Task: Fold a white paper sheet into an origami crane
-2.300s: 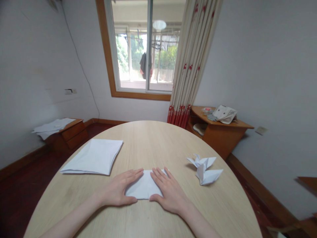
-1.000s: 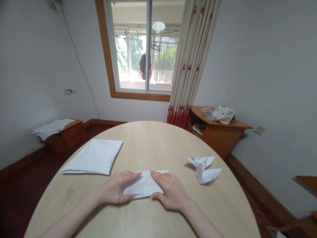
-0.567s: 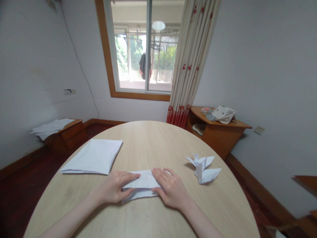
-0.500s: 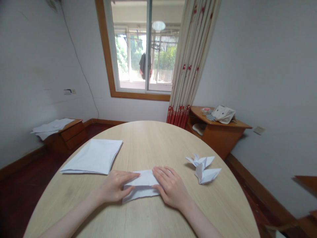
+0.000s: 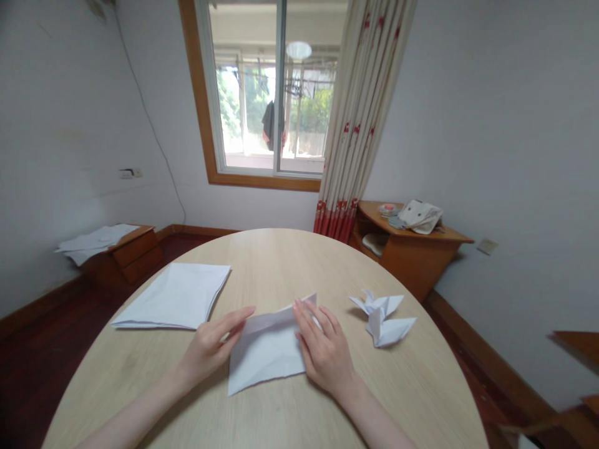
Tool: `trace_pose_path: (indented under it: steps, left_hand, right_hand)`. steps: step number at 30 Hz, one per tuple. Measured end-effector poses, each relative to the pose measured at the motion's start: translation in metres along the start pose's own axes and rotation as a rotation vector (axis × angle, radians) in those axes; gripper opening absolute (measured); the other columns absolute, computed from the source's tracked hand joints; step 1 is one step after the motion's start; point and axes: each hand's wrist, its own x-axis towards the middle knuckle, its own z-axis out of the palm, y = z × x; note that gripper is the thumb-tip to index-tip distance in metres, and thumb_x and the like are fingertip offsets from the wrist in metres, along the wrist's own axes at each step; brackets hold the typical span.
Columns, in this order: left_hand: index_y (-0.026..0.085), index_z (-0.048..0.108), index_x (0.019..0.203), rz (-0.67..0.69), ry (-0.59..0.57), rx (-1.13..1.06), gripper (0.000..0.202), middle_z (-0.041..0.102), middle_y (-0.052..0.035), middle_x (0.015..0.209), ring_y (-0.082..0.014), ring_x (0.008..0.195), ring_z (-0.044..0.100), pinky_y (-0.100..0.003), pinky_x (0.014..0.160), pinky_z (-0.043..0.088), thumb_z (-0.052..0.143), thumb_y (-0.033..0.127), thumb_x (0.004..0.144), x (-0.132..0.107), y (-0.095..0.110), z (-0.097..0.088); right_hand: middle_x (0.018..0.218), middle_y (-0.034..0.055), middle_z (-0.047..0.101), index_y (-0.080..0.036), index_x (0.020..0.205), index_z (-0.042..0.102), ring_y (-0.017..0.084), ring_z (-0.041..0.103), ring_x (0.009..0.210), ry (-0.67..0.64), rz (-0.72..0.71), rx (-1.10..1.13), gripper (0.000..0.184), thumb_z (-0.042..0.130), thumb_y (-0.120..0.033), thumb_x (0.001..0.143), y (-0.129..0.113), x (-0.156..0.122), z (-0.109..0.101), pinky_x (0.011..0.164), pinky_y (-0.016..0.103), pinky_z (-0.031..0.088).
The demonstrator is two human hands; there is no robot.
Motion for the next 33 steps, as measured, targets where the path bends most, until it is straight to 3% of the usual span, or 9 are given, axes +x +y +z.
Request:
trace_pose_path:
  steps: [5,12,18,24,33]
  left_hand:
    - [0.022,0.054,0.126,-0.069,0.053,-0.024,0.036,0.068,-0.0065,0.116,-0.0157,0.102,0.067,-0.024,0.087,0.055,0.045,0.011,0.093,0.001,0.004,-0.001]
    - [0.021,0.055,0.123,-0.210,0.074,-0.001,0.033,0.068,-0.0065,0.116,-0.0175,0.103,0.066,-0.028,0.088,0.054,0.045,0.014,0.092,0.000,0.003,-0.001]
    - [0.024,0.050,0.129,-0.172,-0.027,0.179,0.038,0.066,-0.0048,0.120,-0.0183,0.103,0.065,-0.029,0.083,0.055,0.041,0.014,0.094,-0.001,-0.002,-0.002]
    - [0.022,0.063,0.113,-0.209,-0.090,0.382,0.026,0.067,-0.0055,0.117,-0.0280,0.106,0.058,-0.046,0.089,0.047,0.052,0.019,0.089,0.001,-0.010,0.001]
    - [0.022,0.064,0.112,-0.330,-0.305,0.337,0.034,0.064,-0.0069,0.122,-0.0291,0.108,0.058,-0.048,0.093,0.045,0.068,0.020,0.079,-0.012,-0.020,0.020]
  right_hand:
    - [0.144,0.0113,0.045,-0.012,0.151,0.008,0.026,0.035,0.134,-0.043,0.068,-0.021,0.065,0.040,-0.017,0.094,-0.007,-0.001,0.005,0.104,0.043,0.035]
    - [0.151,0.0143,0.032,-0.012,0.151,0.000,0.031,0.026,0.138,-0.258,0.176,-0.022,0.074,0.043,-0.025,0.092,-0.006,-0.011,0.020,0.106,0.051,0.032]
    - [0.148,0.0160,0.037,-0.013,0.149,0.017,0.033,0.029,0.137,-0.379,0.262,-0.054,0.068,0.046,-0.031,0.090,0.002,-0.028,0.038,0.108,0.056,0.026]
    - [0.140,0.0153,0.049,-0.013,0.143,0.034,0.034,0.042,0.128,-0.508,0.306,0.017,0.060,0.048,-0.036,0.090,0.007,-0.031,0.040,0.107,0.057,0.026]
    - [0.135,0.0157,0.054,-0.013,0.143,0.035,0.033,0.046,0.126,-0.567,0.355,0.103,0.063,0.052,-0.031,0.085,0.013,-0.024,0.030,0.107,0.057,0.024]
